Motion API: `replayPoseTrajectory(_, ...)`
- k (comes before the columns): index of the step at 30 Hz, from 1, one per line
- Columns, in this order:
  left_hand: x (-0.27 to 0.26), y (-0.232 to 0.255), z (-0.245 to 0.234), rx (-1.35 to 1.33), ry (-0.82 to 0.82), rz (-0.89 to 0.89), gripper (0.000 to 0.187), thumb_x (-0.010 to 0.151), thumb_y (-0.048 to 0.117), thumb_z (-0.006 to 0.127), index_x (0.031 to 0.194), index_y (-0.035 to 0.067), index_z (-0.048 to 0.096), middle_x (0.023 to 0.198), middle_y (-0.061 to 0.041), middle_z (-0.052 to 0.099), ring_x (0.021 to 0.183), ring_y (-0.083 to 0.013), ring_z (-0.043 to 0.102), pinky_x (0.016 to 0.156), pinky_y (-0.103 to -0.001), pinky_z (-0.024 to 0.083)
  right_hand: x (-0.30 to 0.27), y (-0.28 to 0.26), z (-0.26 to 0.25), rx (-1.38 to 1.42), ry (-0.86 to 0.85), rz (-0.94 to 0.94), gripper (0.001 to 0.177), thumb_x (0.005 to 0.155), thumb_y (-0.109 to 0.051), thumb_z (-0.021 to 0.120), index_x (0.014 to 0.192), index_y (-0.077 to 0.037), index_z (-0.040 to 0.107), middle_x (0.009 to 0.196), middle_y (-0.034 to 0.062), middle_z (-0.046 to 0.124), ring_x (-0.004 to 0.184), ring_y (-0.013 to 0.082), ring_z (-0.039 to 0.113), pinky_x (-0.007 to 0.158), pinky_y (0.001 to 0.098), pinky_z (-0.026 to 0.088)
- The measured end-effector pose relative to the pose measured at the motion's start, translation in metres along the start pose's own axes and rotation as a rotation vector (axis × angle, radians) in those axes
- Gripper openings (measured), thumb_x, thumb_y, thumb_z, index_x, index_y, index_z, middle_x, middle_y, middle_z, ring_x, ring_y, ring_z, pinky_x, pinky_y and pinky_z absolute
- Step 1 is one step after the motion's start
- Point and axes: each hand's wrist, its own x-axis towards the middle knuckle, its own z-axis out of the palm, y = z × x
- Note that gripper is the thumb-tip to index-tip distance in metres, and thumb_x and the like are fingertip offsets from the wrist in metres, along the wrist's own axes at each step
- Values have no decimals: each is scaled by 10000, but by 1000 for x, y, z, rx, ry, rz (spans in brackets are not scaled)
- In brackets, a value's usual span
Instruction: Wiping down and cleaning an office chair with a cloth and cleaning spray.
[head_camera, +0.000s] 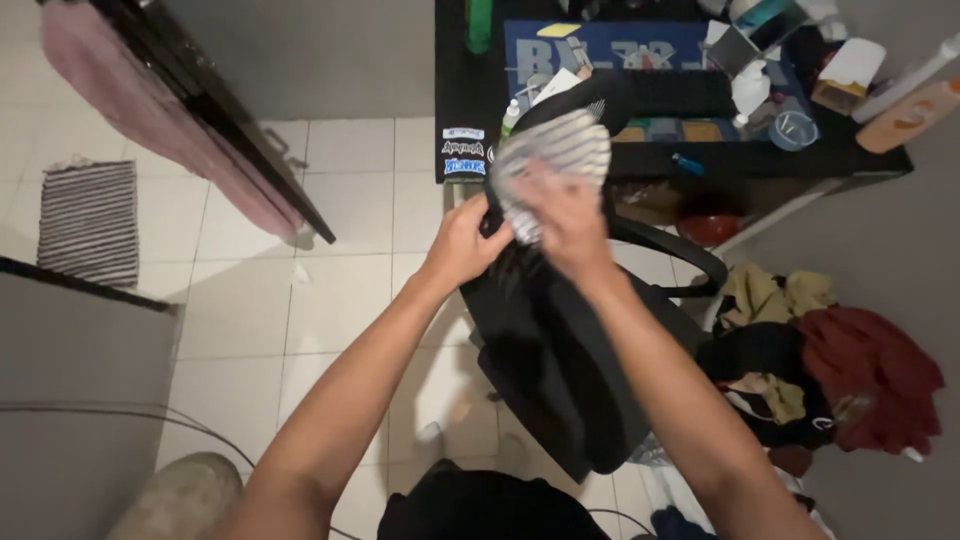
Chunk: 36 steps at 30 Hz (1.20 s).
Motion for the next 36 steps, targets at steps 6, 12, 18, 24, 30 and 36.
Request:
replayPoseTrajectory(6, -3, -16, -33, 90, -121, -228, 313, 874, 236, 751, 1057, -3, 666, 799, -199, 691, 673, -325, 668, 664, -411, 547, 3, 80, 41, -201, -47, -116, 588, 775, 106, 656, 1312, -129, 710, 1486, 178, 595, 1198, 358, 633, 998, 454, 472)
replayPoseTrajectory(12, -17, -4, -71, 25, -74, -196, 392, 876, 209, 726, 1211, 19, 651, 898, -197, 733, 740, -296, 717, 692, -393, 568, 13, 88, 5, -155, -14, 70, 456, 948, 61, 679, 1374, -101, 697, 1470, 160, 624, 1178, 424, 617, 1055, 425, 491)
replayPoseTrajectory(18, -31, -13, -116, -59, -77, -232, 411, 887, 169, 682, 1266, 21, 617, 1001, -154, 755, 792, -216, 758, 717, -334, 607, -5, 60, 17, -39, -25, 204, 419, 967, -23, 687, 1376, -108, 669, 1452, 183, 620, 1047, 391, 656, 972, 415, 533)
replayPoseTrajectory(24, -55, -28, -161, -11, -44, -305, 368, 906, 170, 687, 1240, 19, 647, 950, -135, 764, 757, -180, 734, 713, -323, 603, 29, 34, 50, -40, -2, 167, 407, 1008, -63, 701, 1411, -94, 656, 1412, 192, 645, 1097, 416, 660, 970, 424, 528)
replayPoseTrajectory(30, -76, -32, -215, 46, 27, -361, 389, 904, 173, 687, 1261, 27, 635, 973, -125, 759, 734, -179, 726, 712, -327, 596, 71, 24, 122, 193, -244, 352, 640, 940, -155, 755, 1522, -107, 493, 1328, 192, 671, 1257, 291, 644, 1011, 363, 489)
replayPoseTrajectory(36, -97, -60, -259, -26, 119, -414, 438, 909, 185, 673, 1322, 52, 611, 1039, -119, 753, 766, -170, 724, 710, -326, 594, 89, 21, 206, 600, -415, 211, 696, 974, -163, 718, 1569, -41, 378, 1508, 192, 551, 1377, 259, 539, 1117, 337, 411)
